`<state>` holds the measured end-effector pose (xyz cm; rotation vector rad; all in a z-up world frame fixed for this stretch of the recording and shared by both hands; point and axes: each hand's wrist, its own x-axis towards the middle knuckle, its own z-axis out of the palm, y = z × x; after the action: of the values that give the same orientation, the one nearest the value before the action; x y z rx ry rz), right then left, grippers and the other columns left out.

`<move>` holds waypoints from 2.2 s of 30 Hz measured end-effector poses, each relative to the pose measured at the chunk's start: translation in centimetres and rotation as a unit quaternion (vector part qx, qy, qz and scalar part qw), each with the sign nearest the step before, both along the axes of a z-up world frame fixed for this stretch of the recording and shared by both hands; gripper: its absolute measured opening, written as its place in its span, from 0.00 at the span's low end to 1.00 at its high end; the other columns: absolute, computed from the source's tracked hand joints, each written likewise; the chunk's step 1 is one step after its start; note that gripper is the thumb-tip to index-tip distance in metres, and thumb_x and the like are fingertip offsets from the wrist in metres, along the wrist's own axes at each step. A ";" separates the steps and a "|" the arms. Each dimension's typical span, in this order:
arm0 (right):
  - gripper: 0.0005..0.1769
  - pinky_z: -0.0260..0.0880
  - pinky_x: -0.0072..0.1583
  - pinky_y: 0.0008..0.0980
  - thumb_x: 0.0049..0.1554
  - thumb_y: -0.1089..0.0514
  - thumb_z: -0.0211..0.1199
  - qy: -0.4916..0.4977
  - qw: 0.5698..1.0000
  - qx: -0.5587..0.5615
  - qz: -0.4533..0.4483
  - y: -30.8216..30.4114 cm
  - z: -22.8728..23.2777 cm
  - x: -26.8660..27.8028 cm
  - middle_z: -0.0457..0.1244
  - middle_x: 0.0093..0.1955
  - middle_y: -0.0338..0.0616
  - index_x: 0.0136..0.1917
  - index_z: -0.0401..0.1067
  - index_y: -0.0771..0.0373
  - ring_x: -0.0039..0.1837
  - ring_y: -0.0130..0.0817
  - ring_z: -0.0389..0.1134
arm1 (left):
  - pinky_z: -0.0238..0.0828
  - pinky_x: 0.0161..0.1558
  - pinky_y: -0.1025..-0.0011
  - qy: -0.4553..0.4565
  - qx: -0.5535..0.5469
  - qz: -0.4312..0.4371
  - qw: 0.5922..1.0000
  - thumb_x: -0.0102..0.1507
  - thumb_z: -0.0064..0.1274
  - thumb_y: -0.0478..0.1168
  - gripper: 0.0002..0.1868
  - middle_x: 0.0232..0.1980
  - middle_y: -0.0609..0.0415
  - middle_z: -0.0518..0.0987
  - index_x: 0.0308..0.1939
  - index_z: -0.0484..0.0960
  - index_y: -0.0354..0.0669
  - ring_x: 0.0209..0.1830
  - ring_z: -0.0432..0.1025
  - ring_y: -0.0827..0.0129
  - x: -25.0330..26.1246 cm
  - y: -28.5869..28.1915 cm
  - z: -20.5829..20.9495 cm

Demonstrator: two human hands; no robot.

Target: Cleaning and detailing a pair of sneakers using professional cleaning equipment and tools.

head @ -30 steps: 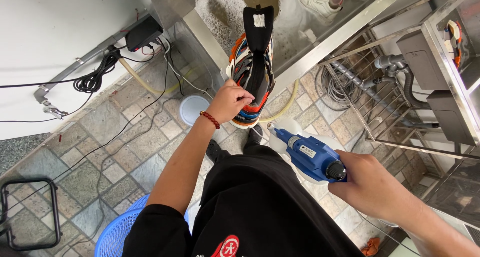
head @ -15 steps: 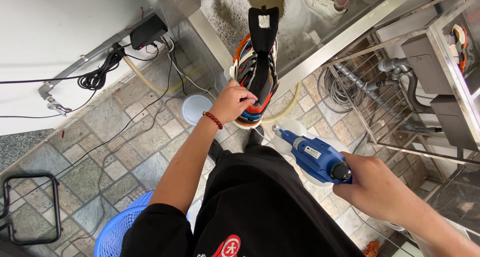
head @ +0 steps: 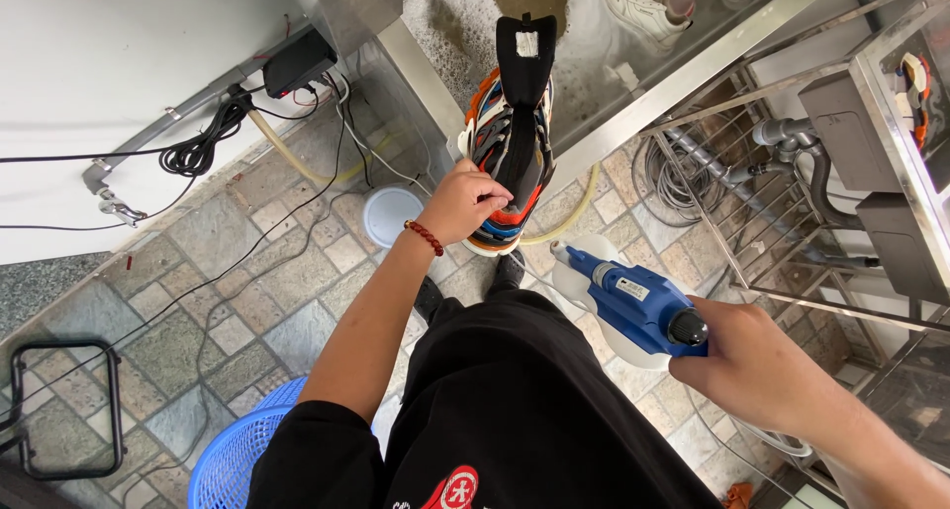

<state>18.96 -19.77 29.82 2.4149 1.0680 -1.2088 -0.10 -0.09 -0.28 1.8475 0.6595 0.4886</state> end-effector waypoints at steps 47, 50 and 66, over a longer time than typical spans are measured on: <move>0.11 0.67 0.38 0.42 0.46 0.59 0.67 0.015 0.999 0.003 0.044 0.9 0.3 0.1 0.64 0.25 0.53 0.41 0.73 0.68 0.29 0.42 0.67 | 0.71 0.50 0.68 -0.040 -0.005 0.013 0.999 0.60 0.64 0.38 0.05 0.36 0.57 0.85 0.39 0.91 0.45 0.44 0.71 0.66 -0.1 0.2 -0.5; 0.11 0.69 0.38 0.41 0.44 0.60 0.66 0.021 0.999 0.008 0.036 0.7 -0.1 0.4 0.64 0.27 0.51 0.40 0.73 0.69 0.31 0.41 0.67 | 0.71 0.50 0.68 -0.037 -0.009 0.010 0.999 0.60 0.63 0.38 0.06 0.37 0.58 0.86 0.40 0.91 0.45 0.44 0.71 0.66 -0.1 0.2 -0.5; 0.19 0.67 0.38 0.40 0.46 0.58 0.72 0.007 0.996 0.064 -0.056 -6.4 -4.4 4.1 0.65 0.25 0.53 0.52 0.76 0.63 0.30 0.39 0.65 | 0.64 0.55 0.63 0.010 0.177 -0.054 0.983 0.60 0.63 0.41 0.14 0.43 0.57 0.85 0.48 0.85 0.46 0.51 0.70 0.60 -1.1 -0.6 6.3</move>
<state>23.04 -26.20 25.44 2.5980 1.0579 -1.2278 -1.18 -0.73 5.99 2.2118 0.5058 0.5422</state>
